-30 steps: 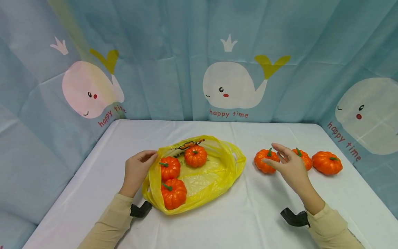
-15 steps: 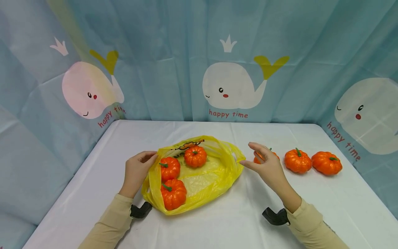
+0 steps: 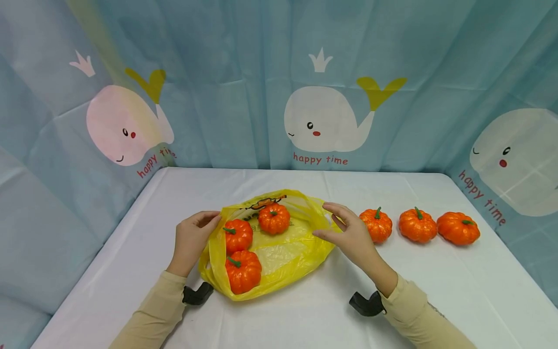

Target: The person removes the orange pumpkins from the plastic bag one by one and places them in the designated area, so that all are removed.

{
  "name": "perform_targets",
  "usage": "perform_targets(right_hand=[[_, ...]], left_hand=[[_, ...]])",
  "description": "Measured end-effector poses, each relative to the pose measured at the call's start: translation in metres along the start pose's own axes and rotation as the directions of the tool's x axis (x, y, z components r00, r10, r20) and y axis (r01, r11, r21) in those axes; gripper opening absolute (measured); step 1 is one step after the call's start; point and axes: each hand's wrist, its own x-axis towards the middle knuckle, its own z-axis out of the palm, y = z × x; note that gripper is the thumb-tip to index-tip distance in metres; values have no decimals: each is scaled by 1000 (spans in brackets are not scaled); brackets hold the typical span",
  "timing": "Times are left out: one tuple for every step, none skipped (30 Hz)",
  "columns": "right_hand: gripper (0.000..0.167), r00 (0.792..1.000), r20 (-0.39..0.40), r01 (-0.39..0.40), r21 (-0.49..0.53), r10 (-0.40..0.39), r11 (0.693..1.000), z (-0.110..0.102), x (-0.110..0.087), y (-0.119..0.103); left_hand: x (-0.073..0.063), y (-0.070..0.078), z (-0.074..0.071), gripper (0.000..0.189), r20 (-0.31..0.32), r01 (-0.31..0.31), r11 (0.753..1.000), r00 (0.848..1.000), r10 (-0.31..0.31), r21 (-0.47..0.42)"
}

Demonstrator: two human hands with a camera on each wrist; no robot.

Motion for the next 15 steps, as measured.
perform_targets(right_hand=[[67, 1000, 4, -2, 1, 2, 1000, 2, 0, 0], [67, 1000, 8, -5, 3, 5, 1000, 4, 0, 0], [67, 1000, 11, -8, 4, 8, 1000, 6, 1, -1], [67, 1000, 16, -8, 4, 8, 1000, 8, 1, -1], [67, 1000, 19, -6, 7, 6, 1000, 10, 1, -1], [67, 1000, 24, -5, 10, 5, 1000, 11, 1, -2], [68, 1000, 28, -5, 14, 5, 1000, 13, 1, -2], [68, 1000, 30, -5, 13, 5, 1000, 15, 1, -2], [68, 999, 33, -5, 13, 4, 1000, 17, 2, -3], [67, 999, 36, -5, 16, 4, 1000, 19, 2, -3], [67, 999, 38, -3, 19, 2, 1000, 20, 3, -3], [67, 999, 42, -2, 18, 1, 1000, 22, 4, -3], [67, 999, 43, 2, 17, -3, 1000, 24, 5, -3], [67, 999, 46, 7, 16, -8, 1000, 26, 6, -4], [67, 999, 50, 13, 20, -14, 1000, 29, 7, -4]], left_hand=[[0, 0, 0, 29, 1, 0, 1000, 1000, 0, 0], [0, 0, 0, 29, 2, 0, 1000, 1000, 0, -1], [0, 0, 0, 29, 4, -1, 1000, 1000, 1, -2], [0, 0, 0, 29, 4, -1, 1000, 1000, 1, -3], [0, -1, 0, 29, 4, 0, 1000, 1000, 0, -4], [0, -1, 0, 29, 4, -2, 1000, 1000, 2, -2], [0, -1, 0, 29, 3, -2, 1000, 1000, 2, -2], [0, -1, 0, 29, 3, -2, 1000, 1000, 2, -1], [0, -1, 0, 29, 3, -3, 1000, 1000, 3, 0], [0, -1, 0, 29, 2, -4, 1000, 1000, 4, 1], [0, -1, 0, 29, 2, -5, 1000, 1000, 5, 3], [0, -1, 0, 29, 1, -5, 1000, 1000, 5, 3], [0, -2, 0, 30, 1, -6, 1000, 1000, 6, 3], [0, -2, 0, 30, 1, -7, 1000, 1000, 7, 2], [1, -2, 0, 30, 0, -10, 1000, 1000, 10, 2]])
